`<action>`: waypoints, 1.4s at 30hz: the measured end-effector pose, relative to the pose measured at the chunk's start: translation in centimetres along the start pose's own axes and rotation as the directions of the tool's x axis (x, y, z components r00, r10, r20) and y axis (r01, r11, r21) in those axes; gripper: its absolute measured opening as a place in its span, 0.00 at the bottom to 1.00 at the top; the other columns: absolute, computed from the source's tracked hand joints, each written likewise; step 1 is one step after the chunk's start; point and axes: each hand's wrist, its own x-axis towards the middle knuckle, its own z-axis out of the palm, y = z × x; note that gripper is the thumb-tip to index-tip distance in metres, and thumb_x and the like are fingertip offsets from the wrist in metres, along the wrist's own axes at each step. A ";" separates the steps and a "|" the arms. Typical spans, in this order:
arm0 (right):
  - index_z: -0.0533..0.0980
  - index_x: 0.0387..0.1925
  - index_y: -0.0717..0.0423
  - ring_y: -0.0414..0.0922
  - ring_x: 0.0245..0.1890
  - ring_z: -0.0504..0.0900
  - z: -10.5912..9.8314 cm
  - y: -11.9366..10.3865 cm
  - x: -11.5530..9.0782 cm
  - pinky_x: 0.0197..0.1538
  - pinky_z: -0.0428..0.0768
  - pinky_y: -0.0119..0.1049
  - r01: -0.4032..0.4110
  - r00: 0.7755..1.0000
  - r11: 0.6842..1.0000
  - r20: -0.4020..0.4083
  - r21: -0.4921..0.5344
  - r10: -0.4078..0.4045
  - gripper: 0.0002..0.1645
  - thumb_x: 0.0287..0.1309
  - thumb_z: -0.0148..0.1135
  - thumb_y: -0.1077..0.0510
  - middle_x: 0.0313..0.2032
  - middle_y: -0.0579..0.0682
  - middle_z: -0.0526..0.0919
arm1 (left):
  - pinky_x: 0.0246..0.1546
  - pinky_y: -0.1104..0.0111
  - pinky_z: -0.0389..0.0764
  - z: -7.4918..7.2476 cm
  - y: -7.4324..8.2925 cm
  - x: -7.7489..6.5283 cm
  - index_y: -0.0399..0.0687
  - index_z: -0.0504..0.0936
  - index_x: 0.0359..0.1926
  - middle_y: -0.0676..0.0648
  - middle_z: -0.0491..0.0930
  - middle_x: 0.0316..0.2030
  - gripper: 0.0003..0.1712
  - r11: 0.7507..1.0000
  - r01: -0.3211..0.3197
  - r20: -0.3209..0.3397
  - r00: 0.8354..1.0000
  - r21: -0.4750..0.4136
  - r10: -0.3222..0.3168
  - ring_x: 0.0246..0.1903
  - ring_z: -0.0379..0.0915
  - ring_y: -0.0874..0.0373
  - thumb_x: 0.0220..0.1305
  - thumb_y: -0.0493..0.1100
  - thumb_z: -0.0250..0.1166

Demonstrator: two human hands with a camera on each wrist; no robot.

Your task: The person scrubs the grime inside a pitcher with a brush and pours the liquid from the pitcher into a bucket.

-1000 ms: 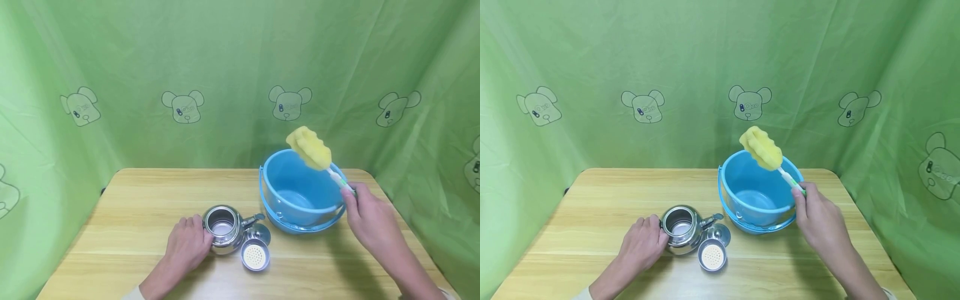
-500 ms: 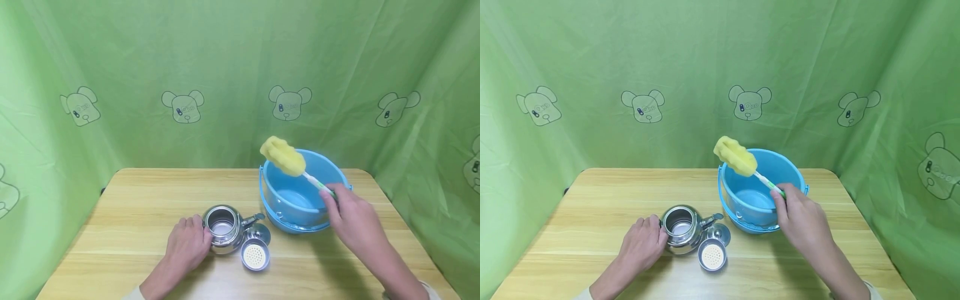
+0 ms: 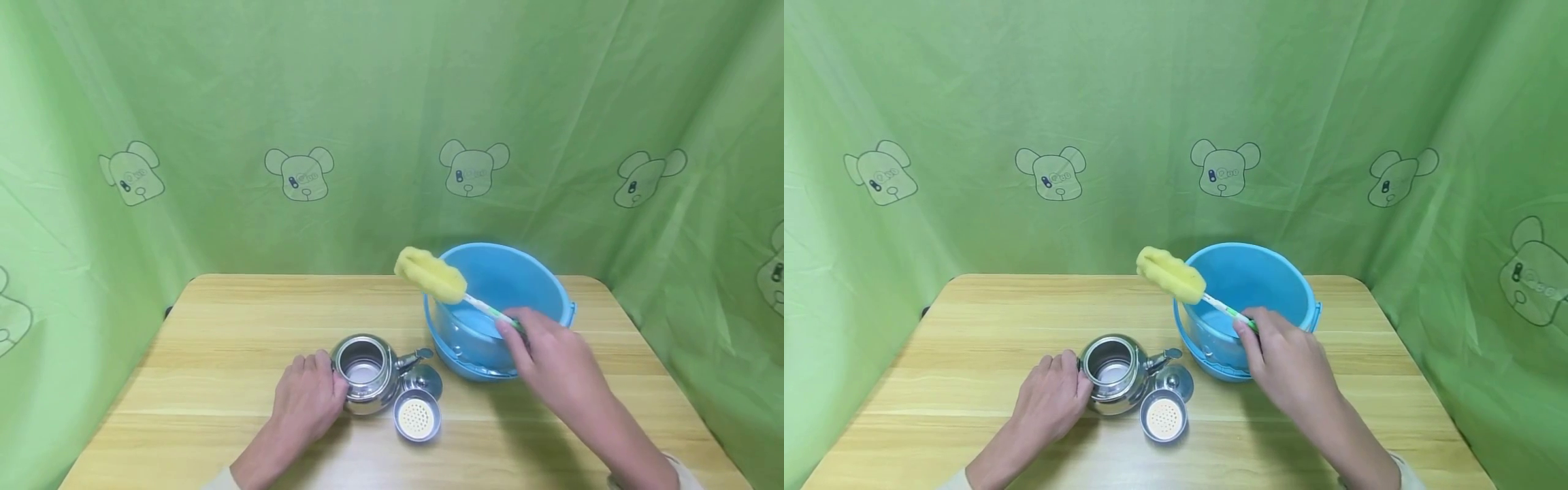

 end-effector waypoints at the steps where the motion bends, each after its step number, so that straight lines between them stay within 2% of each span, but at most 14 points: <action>1: 0.80 0.51 0.59 0.58 0.41 0.88 0.0 -0.1 0.0 0.45 0.85 0.61 0.004 1.000 1.000 0.004 -0.002 -0.004 0.16 0.74 0.58 0.52 0.43 0.58 0.88 | 0.25 0.70 0.56 0.0 0.0 0.0 0.49 0.63 0.27 0.51 0.61 0.20 0.13 1.000 -0.001 -0.004 1.000 0.001 0.001 0.22 0.54 0.57 0.68 0.46 0.51; 6: 0.81 0.50 0.58 0.58 0.44 0.89 0.3 -0.9 0.0 0.46 0.86 0.59 0.034 0.999 0.999 0.011 -0.008 -0.034 0.15 0.72 0.60 0.52 0.45 0.57 0.89 | 0.25 0.71 0.55 0.0 0.1 0.0 0.49 0.63 0.26 0.51 0.61 0.19 0.12 1.000 -0.005 -0.029 1.000 0.004 0.005 0.22 0.53 0.57 0.65 0.46 0.52; 14: 0.82 0.50 0.56 0.52 0.42 0.88 0.9 -1.9 0.0 0.45 0.88 0.53 0.051 0.997 0.999 0.050 -0.010 -0.050 0.15 0.70 0.63 0.51 0.44 0.54 0.89 | 0.24 0.71 0.55 0.1 0.2 0.1 0.49 0.63 0.25 0.51 0.61 0.19 0.12 1.000 -0.004 -0.038 0.999 0.017 0.004 0.21 0.53 0.57 0.64 0.46 0.52; 19: 0.83 0.50 0.55 0.53 0.47 0.89 1.2 -2.3 0.1 0.49 0.87 0.54 0.069 0.995 0.997 0.077 -0.022 -0.067 0.15 0.70 0.64 0.50 0.46 0.53 0.89 | 0.24 0.71 0.54 0.2 0.2 0.2 0.49 0.63 0.25 0.51 0.60 0.18 0.12 1.000 -0.007 -0.053 0.999 0.016 0.008 0.21 0.53 0.57 0.63 0.46 0.53; 24: 0.83 0.48 0.54 0.49 0.39 0.89 1.7 -2.9 0.2 0.44 0.88 0.49 0.124 0.990 0.991 0.066 -0.049 -0.121 0.14 0.68 0.66 0.50 0.40 0.50 0.89 | 0.24 0.71 0.55 0.2 0.2 0.2 0.49 0.63 0.25 0.51 0.61 0.19 0.12 1.000 0.003 -0.039 0.999 0.011 -0.003 0.21 0.53 0.56 0.63 0.46 0.52; 32: 0.82 0.45 0.54 0.41 0.27 0.82 2.5 -3.5 0.3 0.31 0.83 0.39 0.200 0.979 0.972 0.068 -0.119 -0.193 0.13 0.64 0.69 0.50 0.32 0.47 0.87 | 0.24 0.71 0.55 0.2 0.3 0.2 0.48 0.64 0.25 0.51 0.61 0.19 0.12 1.000 0.005 -0.024 1.000 0.013 -0.005 0.21 0.53 0.56 0.63 0.46 0.53; 37: 0.83 0.44 0.52 0.40 0.25 0.80 2.8 -3.8 0.4 0.29 0.81 0.37 0.247 0.968 0.956 0.095 -0.158 -0.234 0.13 0.63 0.70 0.49 0.29 0.46 0.86 | 0.24 0.71 0.55 0.2 0.3 0.2 0.48 0.63 0.26 0.51 0.61 0.19 0.12 1.000 0.001 -0.016 1.000 0.026 0.000 0.21 0.53 0.57 0.63 0.47 0.53; 42: 0.83 0.42 0.50 0.42 0.26 0.82 3.0 -4.2 0.6 0.29 0.81 0.38 0.275 0.960 0.945 0.111 -0.178 -0.259 0.12 0.64 0.69 0.47 0.30 0.46 0.86 | 0.24 0.71 0.54 0.1 0.3 0.2 0.49 0.63 0.25 0.52 0.60 0.18 0.12 0.999 -0.007 -0.025 1.000 0.033 0.008 0.21 0.53 0.57 0.63 0.46 0.53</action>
